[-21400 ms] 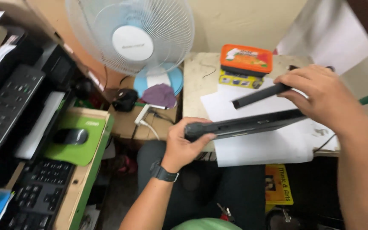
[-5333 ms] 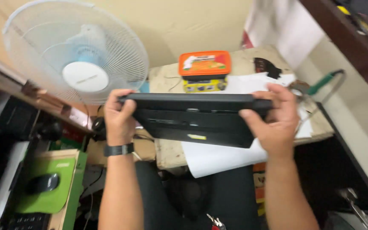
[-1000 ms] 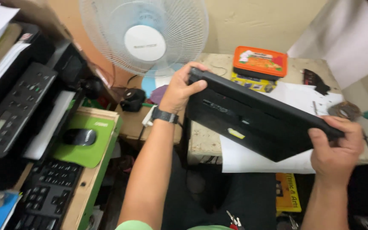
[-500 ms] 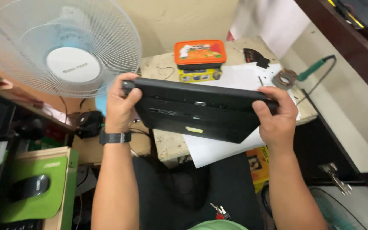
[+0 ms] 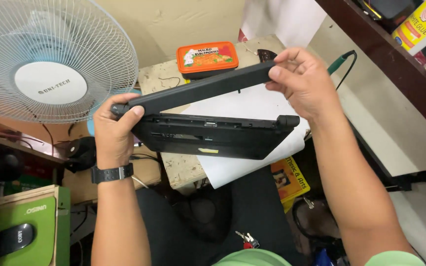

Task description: Removing and re-installing a laptop battery and back panel on a workbench.

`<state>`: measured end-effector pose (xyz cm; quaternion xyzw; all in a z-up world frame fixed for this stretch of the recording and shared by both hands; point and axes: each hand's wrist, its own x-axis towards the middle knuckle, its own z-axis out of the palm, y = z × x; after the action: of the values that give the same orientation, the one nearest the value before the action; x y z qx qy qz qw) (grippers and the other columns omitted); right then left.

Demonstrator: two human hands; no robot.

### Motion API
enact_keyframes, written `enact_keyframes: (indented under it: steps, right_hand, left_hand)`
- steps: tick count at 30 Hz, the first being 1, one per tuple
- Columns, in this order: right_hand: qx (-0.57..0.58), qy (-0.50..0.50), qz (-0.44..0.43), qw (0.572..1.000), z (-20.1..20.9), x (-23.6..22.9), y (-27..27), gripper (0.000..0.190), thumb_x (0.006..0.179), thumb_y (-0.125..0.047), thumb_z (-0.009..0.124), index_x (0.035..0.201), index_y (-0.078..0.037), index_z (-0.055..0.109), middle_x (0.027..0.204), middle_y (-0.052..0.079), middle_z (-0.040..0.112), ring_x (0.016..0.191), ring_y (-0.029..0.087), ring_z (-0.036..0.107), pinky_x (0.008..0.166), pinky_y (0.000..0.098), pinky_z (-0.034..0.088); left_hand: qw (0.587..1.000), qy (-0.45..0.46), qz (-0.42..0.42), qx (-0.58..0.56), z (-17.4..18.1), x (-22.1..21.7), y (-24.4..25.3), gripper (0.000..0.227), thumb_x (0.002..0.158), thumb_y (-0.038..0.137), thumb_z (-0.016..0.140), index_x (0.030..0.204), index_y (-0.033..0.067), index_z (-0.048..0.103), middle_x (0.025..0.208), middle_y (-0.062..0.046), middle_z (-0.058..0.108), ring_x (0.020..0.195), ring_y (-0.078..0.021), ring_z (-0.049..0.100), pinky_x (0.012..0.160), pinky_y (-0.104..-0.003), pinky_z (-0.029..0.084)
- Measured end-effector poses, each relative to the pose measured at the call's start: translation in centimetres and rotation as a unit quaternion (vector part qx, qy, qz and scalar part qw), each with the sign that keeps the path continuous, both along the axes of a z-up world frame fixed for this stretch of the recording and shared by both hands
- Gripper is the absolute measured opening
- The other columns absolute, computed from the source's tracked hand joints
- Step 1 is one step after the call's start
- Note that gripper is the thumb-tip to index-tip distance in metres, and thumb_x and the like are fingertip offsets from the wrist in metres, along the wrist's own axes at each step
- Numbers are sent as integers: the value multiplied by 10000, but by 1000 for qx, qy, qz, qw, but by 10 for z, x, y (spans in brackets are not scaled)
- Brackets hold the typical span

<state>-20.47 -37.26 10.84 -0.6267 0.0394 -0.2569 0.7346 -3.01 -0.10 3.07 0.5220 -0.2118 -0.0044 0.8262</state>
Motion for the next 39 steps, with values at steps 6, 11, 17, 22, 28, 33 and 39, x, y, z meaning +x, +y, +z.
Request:
enact_keyframes:
  steps: [6, 11, 17, 22, 28, 33, 39]
  right_hand:
    - [-61, 21, 19, 998, -13, -40, 1, 521, 1060, -384, 624, 1450, -56, 519, 1329, 205, 729, 1191, 288, 762, 1028, 437, 642]
    - [-262, -7, -54, 963, -54, -81, 26, 738, 856, -437, 826, 1362, 74, 656, 1295, 308, 751, 1271, 398, 734, 1103, 532, 582]
    - [-98, -129, -70, 984, -71, -68, 37, 348, 928, -59, 755, 1189, 114, 603, 1104, 300, 711, 1081, 361, 741, 1040, 447, 610]
    - [-71, -177, 65, 979, -64, -54, 2, 293, 1024, -188, 794, 1241, -55, 650, 1180, 141, 702, 1137, 294, 684, 1093, 431, 535]
    - [-61, -163, 66, 982, -83, -17, -22, 332, 1047, -245, 794, 1268, -52, 640, 1161, 130, 688, 1135, 279, 664, 1122, 422, 527]
    - [-84, -162, 99, 978, -74, -18, -22, 247, 1067, -196, 754, 1254, -75, 646, 1170, 102, 702, 1138, 255, 678, 1112, 409, 533]
    - [-92, -161, 113, 976, -73, -16, -23, 287, 1036, -210, 769, 1256, -75, 644, 1180, 104, 689, 1160, 259, 664, 1115, 415, 504]
  left_hand:
    - [999, -2, 38, 6, -3, 2, -3, 385, 846, 16, 903, 1212, -2, 786, 893, -111, 754, 820, -161, 771, 763, -290, 671]
    - [997, -26, 61, 26, 5, -8, 0, 382, 842, 2, 910, 1208, 1, 798, 902, -82, 746, 840, -100, 708, 771, -267, 635]
    - [951, -177, 171, 185, 22, -44, 13, 373, 797, 75, 986, 1124, 22, 815, 950, -169, 769, 874, -238, 689, 825, -408, 540]
    - [918, -220, 260, 204, 70, -124, 4, 199, 903, -54, 825, 911, 17, 640, 1066, -205, 791, 1005, -298, 789, 1004, -422, 614]
    - [950, -177, 212, 143, 40, -97, -21, 143, 944, -62, 814, 957, 24, 701, 1021, -163, 782, 984, -262, 783, 979, -399, 643]
    - [954, -168, 197, 151, 40, -97, -17, 137, 952, -41, 816, 923, 47, 714, 1008, -127, 776, 971, -222, 753, 956, -354, 623]
    - [947, -170, 206, 175, 35, -97, -12, 112, 965, -10, 822, 949, 49, 728, 1104, -150, 705, 1046, -232, 697, 1007, -376, 587]
